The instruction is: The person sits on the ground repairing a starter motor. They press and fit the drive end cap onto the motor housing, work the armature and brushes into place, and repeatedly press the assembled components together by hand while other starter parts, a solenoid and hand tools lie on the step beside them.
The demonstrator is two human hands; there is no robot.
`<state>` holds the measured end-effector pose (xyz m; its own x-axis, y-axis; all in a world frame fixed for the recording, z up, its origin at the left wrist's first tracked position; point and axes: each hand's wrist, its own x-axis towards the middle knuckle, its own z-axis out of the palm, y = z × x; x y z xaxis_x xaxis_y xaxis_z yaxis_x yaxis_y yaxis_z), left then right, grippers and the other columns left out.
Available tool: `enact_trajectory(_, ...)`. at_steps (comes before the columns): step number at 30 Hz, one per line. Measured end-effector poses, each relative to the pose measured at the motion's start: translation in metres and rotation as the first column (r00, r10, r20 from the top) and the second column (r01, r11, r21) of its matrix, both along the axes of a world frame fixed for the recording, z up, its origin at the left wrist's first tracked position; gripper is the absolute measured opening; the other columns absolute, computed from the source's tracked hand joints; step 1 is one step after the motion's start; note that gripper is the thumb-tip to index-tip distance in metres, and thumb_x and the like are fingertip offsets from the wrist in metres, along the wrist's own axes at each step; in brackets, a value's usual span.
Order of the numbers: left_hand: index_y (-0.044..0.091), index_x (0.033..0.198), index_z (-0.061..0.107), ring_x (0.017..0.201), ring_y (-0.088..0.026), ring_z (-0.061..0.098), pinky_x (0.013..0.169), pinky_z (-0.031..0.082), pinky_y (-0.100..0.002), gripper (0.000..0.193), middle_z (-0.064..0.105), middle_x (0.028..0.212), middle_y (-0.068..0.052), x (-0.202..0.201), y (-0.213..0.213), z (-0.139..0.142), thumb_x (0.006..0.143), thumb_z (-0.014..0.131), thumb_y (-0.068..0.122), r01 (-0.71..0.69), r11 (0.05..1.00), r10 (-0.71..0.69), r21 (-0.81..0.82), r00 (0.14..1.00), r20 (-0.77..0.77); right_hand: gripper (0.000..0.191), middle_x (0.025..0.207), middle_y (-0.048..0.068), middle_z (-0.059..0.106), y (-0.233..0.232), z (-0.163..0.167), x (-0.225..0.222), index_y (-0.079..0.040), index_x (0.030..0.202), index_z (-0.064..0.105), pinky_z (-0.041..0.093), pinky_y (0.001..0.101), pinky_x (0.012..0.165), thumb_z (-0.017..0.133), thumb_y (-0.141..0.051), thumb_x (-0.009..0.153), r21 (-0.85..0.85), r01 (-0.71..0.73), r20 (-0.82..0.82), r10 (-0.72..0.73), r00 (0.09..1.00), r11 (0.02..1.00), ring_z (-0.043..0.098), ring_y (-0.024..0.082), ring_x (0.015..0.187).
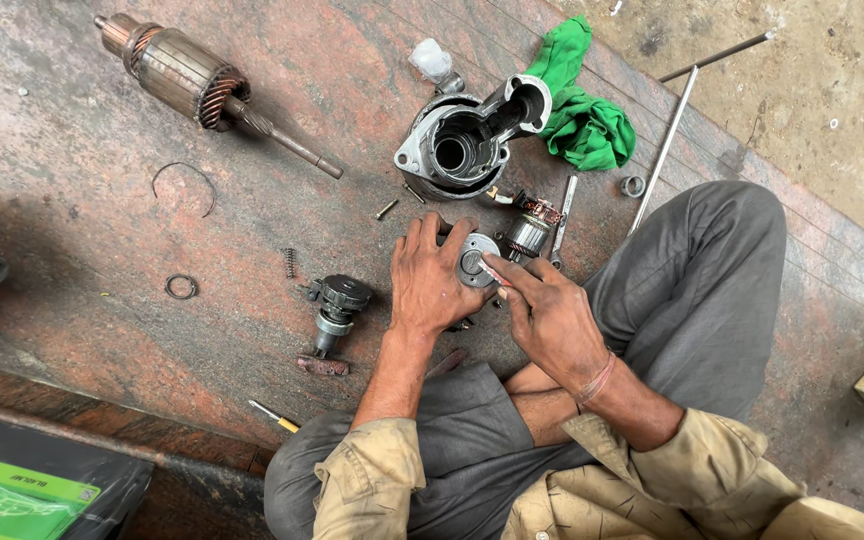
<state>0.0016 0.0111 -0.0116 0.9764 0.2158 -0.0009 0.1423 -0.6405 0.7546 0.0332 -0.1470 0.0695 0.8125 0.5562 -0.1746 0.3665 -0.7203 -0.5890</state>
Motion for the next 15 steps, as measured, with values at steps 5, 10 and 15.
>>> enact_trajectory(5, 0.016, 0.117, 0.068, 0.102, -0.033, 0.057, 0.080, 0.046, -0.050, 0.069, 0.054, 0.105, -0.011, -0.001, -0.002, -0.001, 0.056, 0.088, 0.042, -0.025, 1.000, 0.025, 0.009, 1.000, 0.000, 0.034, 0.093, 0.018, 0.065, 0.000, -0.003, -0.003, -0.009, 0.125, 0.071, 0.054, 0.0454, 0.063, 0.064, -0.005, 0.092, 0.008, 0.050, -0.003, -0.050, 0.999, 0.999, 0.067, 0.037, 0.071)
enact_trajectory(10, 0.016, 0.118, 0.068, 0.103, -0.033, 0.056, 0.081, 0.045, -0.051, 0.064, 0.053, 0.106, -0.011, -0.002, -0.005, -0.004, 0.062, 0.088, 0.037, -0.033, 0.999, 0.033, 0.016, 0.999, -0.009, 0.039, 0.095, 0.019, 0.063, 0.006, -0.006, -0.005, -0.007, 0.127, 0.069, 0.054, 0.0467, 0.060, 0.060, 0.000, 0.089, -0.067, 0.017, 0.031, -0.015, 0.999, 0.998, 0.067, 0.039, 0.068)
enact_trajectory(15, 0.012, 0.114, 0.067, 0.102, -0.035, 0.055, 0.082, 0.044, -0.053, 0.064, 0.054, 0.107, -0.012, -0.002, -0.007, -0.004, 0.057, 0.085, 0.033, -0.049, 0.999, 0.050, 0.017, 0.998, -0.034, 0.046, 0.097, 0.018, 0.061, 0.011, -0.007, -0.002, -0.008, 0.132, 0.066, 0.053, 0.0489, 0.058, 0.060, -0.001, 0.087, -0.136, -0.029, 0.041, 0.035, 0.999, 0.990, 0.064, 0.040, 0.063)
